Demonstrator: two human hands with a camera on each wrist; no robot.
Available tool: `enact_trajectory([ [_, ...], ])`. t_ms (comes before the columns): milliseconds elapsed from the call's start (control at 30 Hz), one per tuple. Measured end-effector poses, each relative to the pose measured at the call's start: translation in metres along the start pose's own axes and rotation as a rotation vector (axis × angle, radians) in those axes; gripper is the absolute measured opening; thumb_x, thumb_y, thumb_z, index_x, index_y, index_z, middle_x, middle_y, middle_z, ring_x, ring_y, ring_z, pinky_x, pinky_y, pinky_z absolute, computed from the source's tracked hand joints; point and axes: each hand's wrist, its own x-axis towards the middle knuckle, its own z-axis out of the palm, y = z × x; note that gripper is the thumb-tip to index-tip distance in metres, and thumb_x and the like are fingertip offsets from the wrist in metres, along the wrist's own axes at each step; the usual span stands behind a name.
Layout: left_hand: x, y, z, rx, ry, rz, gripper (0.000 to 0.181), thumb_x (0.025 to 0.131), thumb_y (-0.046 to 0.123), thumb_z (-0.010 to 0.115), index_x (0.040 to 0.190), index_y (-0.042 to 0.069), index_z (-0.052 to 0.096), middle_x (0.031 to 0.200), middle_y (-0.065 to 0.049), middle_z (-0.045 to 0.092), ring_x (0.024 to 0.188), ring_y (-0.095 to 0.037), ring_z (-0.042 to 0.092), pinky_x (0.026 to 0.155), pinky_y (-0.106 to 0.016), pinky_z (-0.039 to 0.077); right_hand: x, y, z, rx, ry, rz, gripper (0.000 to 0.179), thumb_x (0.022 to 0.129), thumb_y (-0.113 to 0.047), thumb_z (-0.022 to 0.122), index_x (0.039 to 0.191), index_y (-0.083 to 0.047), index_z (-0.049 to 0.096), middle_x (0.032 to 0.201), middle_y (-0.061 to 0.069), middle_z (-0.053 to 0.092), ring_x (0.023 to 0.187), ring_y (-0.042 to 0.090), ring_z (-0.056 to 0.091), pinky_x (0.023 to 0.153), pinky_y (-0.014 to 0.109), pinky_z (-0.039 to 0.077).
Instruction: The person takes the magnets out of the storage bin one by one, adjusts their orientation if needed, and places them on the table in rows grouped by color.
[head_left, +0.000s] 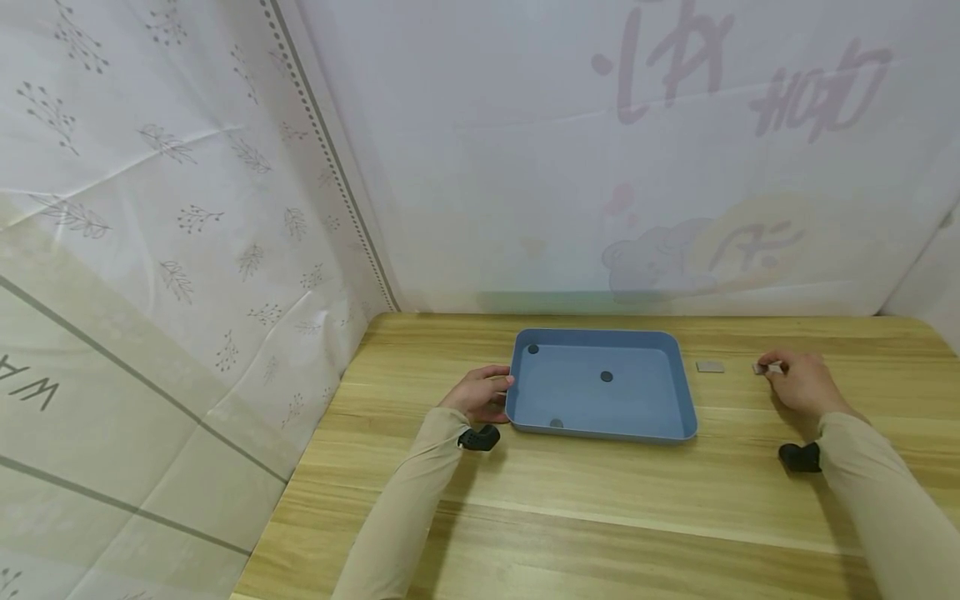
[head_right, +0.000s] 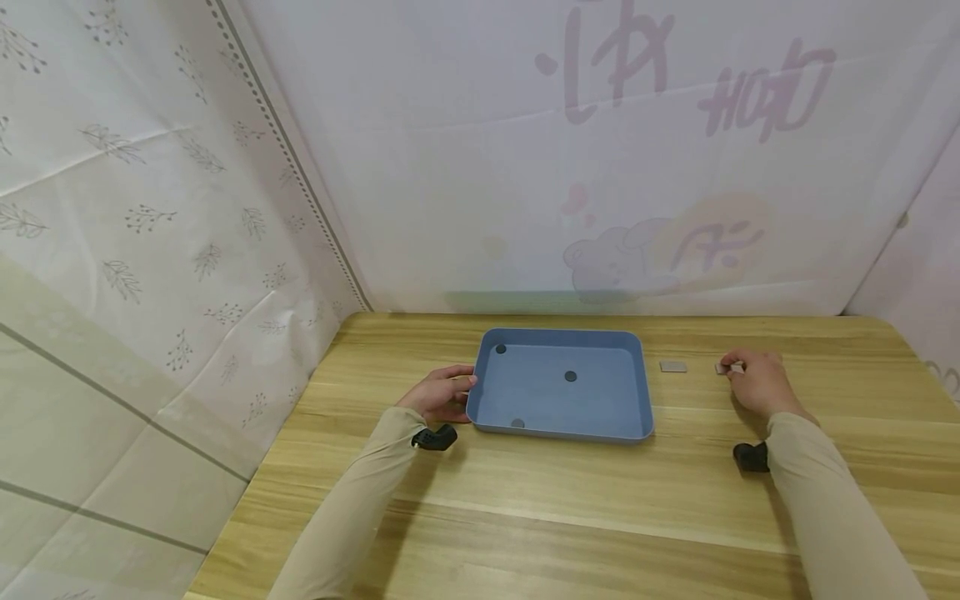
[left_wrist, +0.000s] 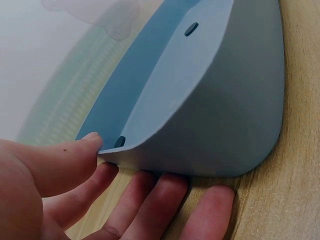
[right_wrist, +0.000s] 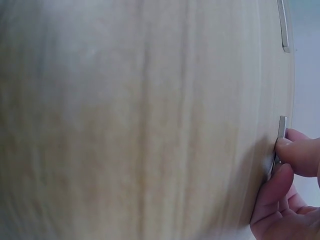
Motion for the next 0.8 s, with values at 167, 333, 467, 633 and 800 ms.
enact_trajectory([
  [167,0.0005,0.0003,0.0,-0.006,0.001,-0.001,0.042,0.092,0.024,0.051,0.132,0.016,0.043,0.109,-0.015,0.059,0.087,-0.023,0.06,0.064,-0.038,0.053,-0.0002,0.0007,0.0003,0.005,-0.006,0.009,0.021,0.088,-0.005,0.048,0.106,0.003,0.056,0.096,0.036,0.052,0.089,0.047,0.04,0.072,0.054,0.034],
  [333,-0.0008,0.0005,-0.0003,-0.003,0.0,-0.002,0.042,0.092,0.025,0.051,0.133,0.017,0.043,0.111,-0.015,0.059,0.089,-0.023,0.06,0.065,-0.038,0.053,-0.0002,0.0003,0.0007,0.01,0.003,0.008,0.022,0.087,-0.004,0.048,0.106,0.003,0.056,0.097,0.036,0.052,0.09,0.047,0.039,0.074,0.054,0.033],
  [467,-0.0006,-0.0005,-0.0008,-0.001,-0.003,-0.001,0.043,0.091,0.025,0.052,0.132,0.017,0.043,0.111,-0.015,0.058,0.089,-0.024,0.061,0.065,-0.038,0.053,-0.0019,-0.0012,0.0003,0.025,0.015,0.009,0.023,0.087,-0.003,0.047,0.106,0.004,0.056,0.098,0.036,0.053,0.091,0.045,0.038,0.075,0.054,0.031],
  [633,0.0013,-0.0015,-0.0012,-0.005,-0.001,0.0,0.042,0.091,0.024,0.052,0.132,0.016,0.044,0.11,-0.014,0.058,0.087,-0.023,0.061,0.064,-0.037,0.053,-0.0043,-0.0032,-0.0003,0.037,0.041,0.001,0.023,0.086,-0.003,0.048,0.106,0.006,0.056,0.099,0.036,0.052,0.09,0.045,0.041,0.074,0.054,0.033],
  [800,0.0024,-0.0013,-0.0008,-0.011,-0.002,0.002,0.041,0.091,0.023,0.052,0.131,0.016,0.044,0.108,-0.013,0.059,0.086,-0.022,0.06,0.063,-0.037,0.053,-0.005,-0.0022,-0.0005,0.038,0.04,0.008,0.026,0.087,-0.006,0.047,0.109,0.008,0.054,0.101,0.038,0.051,0.091,0.047,0.043,0.073,0.054,0.035],
])
